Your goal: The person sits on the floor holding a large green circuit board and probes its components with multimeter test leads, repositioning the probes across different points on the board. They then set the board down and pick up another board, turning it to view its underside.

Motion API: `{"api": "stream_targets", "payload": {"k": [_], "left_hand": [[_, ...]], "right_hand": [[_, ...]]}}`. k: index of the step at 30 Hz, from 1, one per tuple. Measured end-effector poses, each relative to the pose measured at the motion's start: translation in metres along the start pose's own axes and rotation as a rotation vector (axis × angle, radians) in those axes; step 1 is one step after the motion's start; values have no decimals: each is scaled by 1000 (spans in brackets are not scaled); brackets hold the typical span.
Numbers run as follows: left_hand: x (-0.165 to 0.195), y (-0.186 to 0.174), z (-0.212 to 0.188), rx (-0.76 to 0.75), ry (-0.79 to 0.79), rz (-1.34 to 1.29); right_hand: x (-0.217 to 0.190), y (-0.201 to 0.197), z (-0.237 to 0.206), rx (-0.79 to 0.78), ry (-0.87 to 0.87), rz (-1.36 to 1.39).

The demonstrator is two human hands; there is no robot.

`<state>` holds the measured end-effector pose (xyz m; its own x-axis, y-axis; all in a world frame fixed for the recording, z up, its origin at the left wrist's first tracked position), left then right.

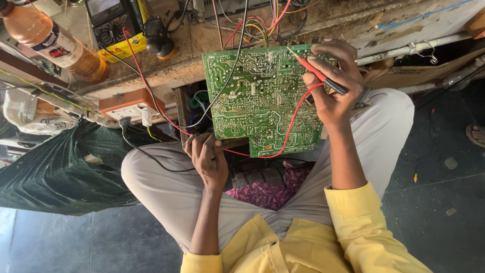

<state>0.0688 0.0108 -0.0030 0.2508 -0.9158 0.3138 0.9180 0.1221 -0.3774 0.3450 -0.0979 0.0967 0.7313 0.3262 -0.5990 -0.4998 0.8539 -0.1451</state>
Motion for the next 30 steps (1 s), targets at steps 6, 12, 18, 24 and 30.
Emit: {"api": "stream_targets", "payload": {"k": [6,12,18,24,30], "left_hand": [[0,0,0,3,3,1],[-1,1,0,7,1,-7],[0,1,1,0,-7,-15],[-1,3,0,0,1,-14],[6,-6,-18,-8,-8,-9]], "right_hand": [[0,-1,0,-18,9,5],[1,-1,1,-22,-1,-9],[0,-2,2,-21,-10,-10],[1,-3,2,-15,-17,-17],[-6,-7,-19,-16,-12,-33]]}}
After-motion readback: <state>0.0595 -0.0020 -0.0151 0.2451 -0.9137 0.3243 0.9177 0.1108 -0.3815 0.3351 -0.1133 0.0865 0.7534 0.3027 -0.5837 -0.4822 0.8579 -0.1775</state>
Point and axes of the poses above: each hand's wrist, its own z-axis towards the middle knuckle, its own y-axis out of the palm, x = y × z, the point moved 4 cm from there along z, towards the middle knuckle, and after that the axes turned 11 degrees about y, right-handed, at the moved point
